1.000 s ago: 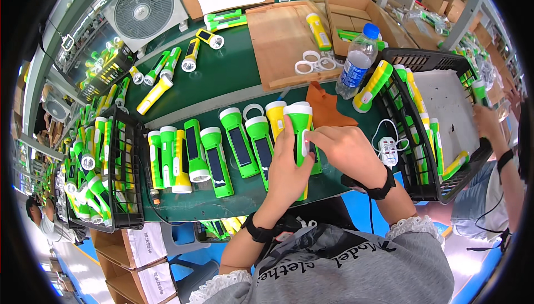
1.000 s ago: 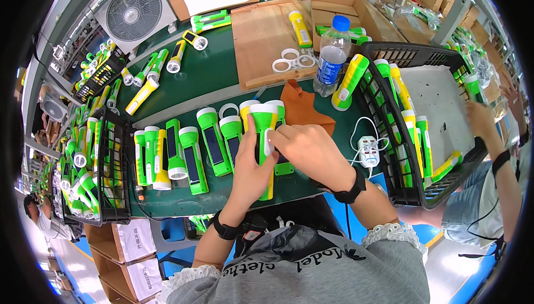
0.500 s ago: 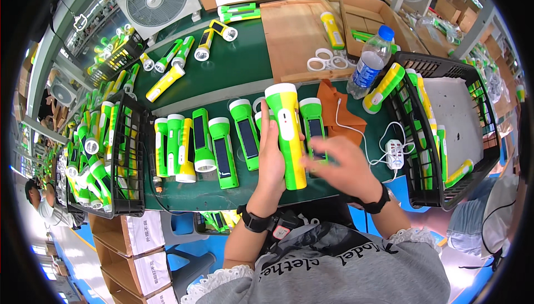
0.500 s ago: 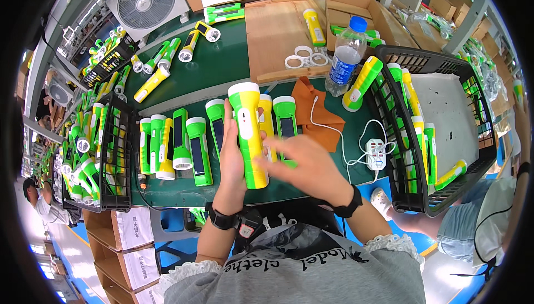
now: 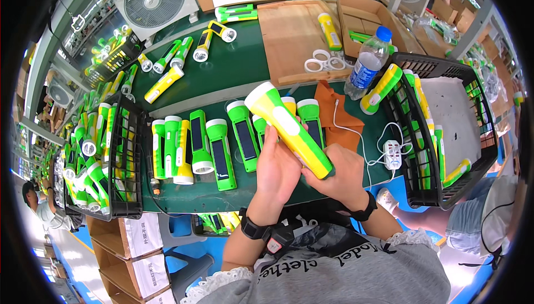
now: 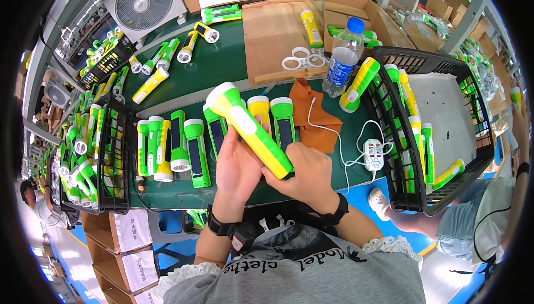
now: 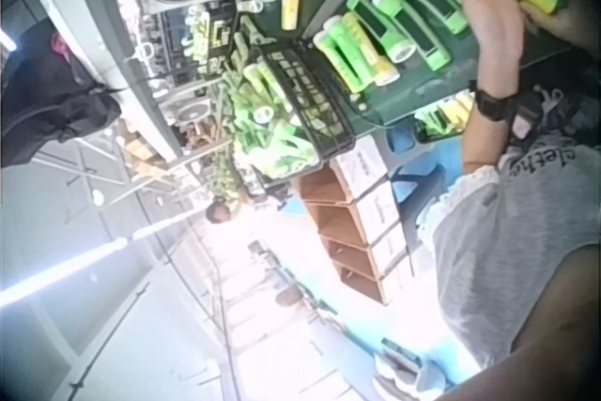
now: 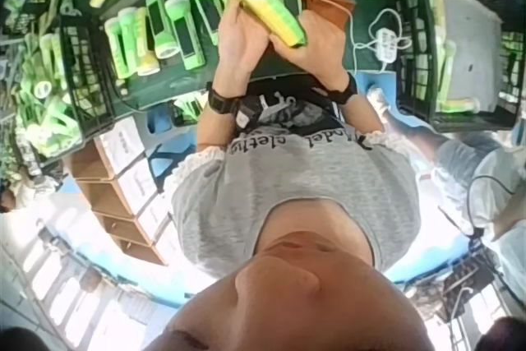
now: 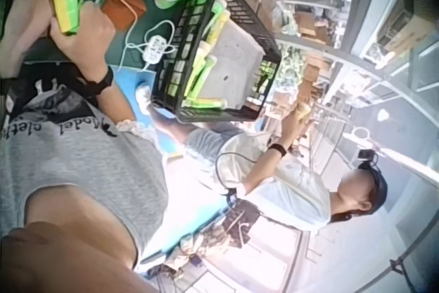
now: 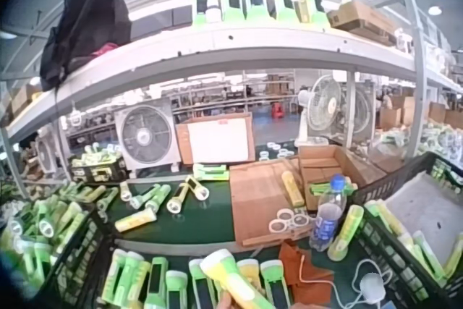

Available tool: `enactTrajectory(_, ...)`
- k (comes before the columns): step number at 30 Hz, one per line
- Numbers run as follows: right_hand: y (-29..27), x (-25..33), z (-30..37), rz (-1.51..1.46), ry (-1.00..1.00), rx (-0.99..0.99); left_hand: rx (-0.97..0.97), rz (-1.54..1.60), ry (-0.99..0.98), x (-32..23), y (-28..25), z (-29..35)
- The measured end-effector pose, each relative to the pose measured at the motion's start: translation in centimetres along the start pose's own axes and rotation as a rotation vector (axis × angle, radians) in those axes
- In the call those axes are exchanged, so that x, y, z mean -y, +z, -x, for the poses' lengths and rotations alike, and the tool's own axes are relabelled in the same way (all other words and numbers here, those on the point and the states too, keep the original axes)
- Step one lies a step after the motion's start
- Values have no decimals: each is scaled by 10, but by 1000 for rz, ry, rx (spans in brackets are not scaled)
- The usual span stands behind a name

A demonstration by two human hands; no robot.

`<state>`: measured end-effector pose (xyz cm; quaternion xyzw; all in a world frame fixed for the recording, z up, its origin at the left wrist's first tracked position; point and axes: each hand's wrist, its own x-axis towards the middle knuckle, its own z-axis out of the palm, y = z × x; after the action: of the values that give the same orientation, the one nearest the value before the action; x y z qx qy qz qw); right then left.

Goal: Assembling and checking the functionality of solar-powered flashlights at a factory station.

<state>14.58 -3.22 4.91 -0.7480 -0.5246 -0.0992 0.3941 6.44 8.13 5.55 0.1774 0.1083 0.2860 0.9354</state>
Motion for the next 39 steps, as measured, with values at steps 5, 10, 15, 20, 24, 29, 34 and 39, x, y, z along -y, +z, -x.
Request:
enactTrajectory(5,-2,5,-11,-249,172,116,24,-369,73,9,5,1)
enactTrajectory(10,-8,-41,25,-473,-1,-314,829,-1706,301,-32,31,-3)
enactTrajectory(15,-79,-59,16,-15,75,-361,460,-2025,362,-122,-7,-102)
enactTrajectory(20,-154,-94,54,543,537,-849,-307,-2642,524,-289,-133,-204)
enactTrajectory(24,-182,-91,70,822,952,-268,-1067,-2545,138,-326,-203,-204)
enactTrajectory(29,-191,-105,92,774,938,-67,-846,-2746,-170,-312,-168,-208)
enactTrajectory(34,-177,-90,70,1342,685,-212,-255,-2037,407,-275,-109,-209)
enactTrajectory(39,-102,-40,40,357,162,-417,31,-698,-49,-152,11,-138)
